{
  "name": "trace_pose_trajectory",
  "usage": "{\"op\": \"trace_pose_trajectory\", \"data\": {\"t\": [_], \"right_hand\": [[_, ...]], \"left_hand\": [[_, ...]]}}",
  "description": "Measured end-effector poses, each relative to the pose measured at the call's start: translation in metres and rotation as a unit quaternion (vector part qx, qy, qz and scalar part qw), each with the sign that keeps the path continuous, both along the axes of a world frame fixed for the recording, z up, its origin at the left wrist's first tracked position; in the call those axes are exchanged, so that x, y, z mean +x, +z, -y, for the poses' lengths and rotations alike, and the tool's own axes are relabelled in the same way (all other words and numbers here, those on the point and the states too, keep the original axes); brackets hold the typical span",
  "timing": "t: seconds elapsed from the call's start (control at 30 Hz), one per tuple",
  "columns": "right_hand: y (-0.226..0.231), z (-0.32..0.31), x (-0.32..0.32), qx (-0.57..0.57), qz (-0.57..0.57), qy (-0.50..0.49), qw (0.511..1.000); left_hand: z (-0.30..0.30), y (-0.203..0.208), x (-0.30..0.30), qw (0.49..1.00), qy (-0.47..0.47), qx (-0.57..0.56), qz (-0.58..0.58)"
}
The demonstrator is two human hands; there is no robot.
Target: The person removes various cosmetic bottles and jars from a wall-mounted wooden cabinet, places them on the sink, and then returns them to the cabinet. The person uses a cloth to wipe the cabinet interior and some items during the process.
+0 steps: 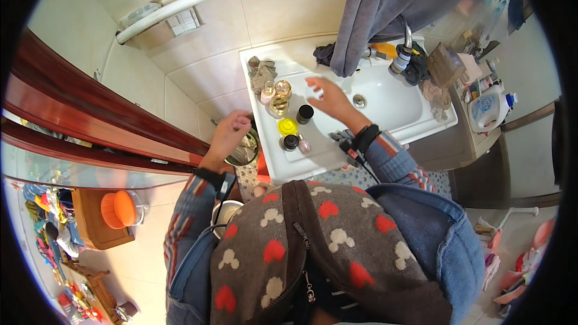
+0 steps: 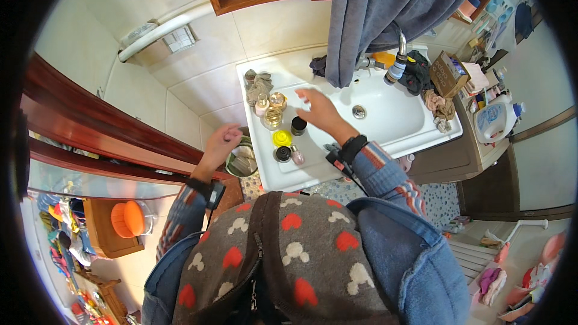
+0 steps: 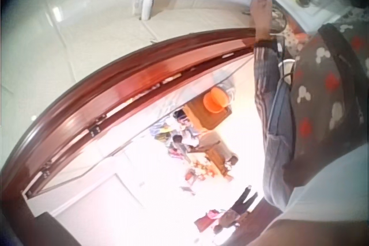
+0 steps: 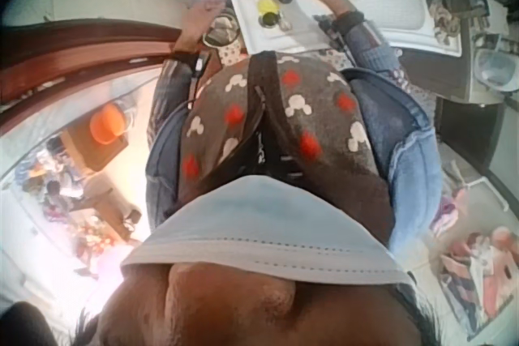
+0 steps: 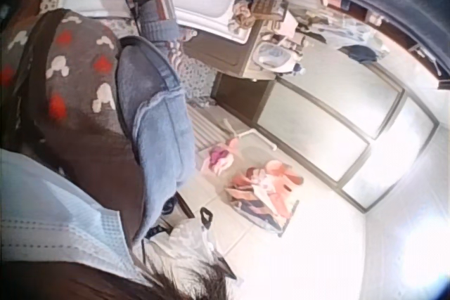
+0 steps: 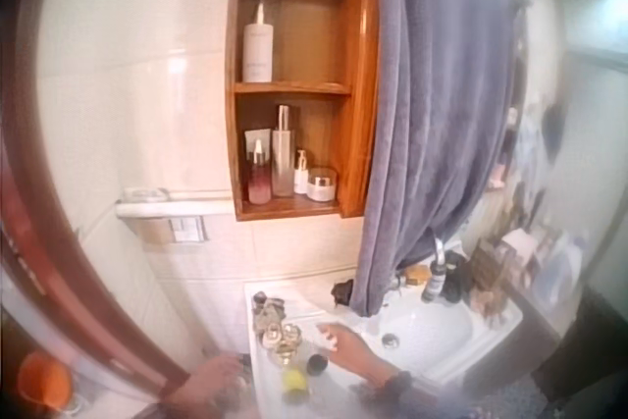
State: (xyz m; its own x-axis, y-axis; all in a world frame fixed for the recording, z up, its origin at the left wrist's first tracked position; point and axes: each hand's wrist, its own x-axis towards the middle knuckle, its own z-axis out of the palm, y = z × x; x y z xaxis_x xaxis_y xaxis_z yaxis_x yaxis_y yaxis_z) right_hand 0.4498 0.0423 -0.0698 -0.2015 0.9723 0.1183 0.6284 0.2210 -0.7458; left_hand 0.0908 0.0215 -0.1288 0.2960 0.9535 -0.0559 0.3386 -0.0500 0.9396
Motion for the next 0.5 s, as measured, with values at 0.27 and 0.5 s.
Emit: {"op": "trace_pose_trajectory", "data": {"t": [0.27, 0.5], "right_hand": [[-0.094, 0.027, 0.011, -0.029, -0.016, -0.003, 0.999], [-0.100, 0.031, -0.009, -0.040, 0.029, -0.008, 0.999]], "left_hand": [[-0.092, -0.035, 0.062, 0.982, -0.020, 0.167, -0.088], [-0.112, -0.039, 0.072, 0.984, -0.038, 0.134, -0.114]]}}
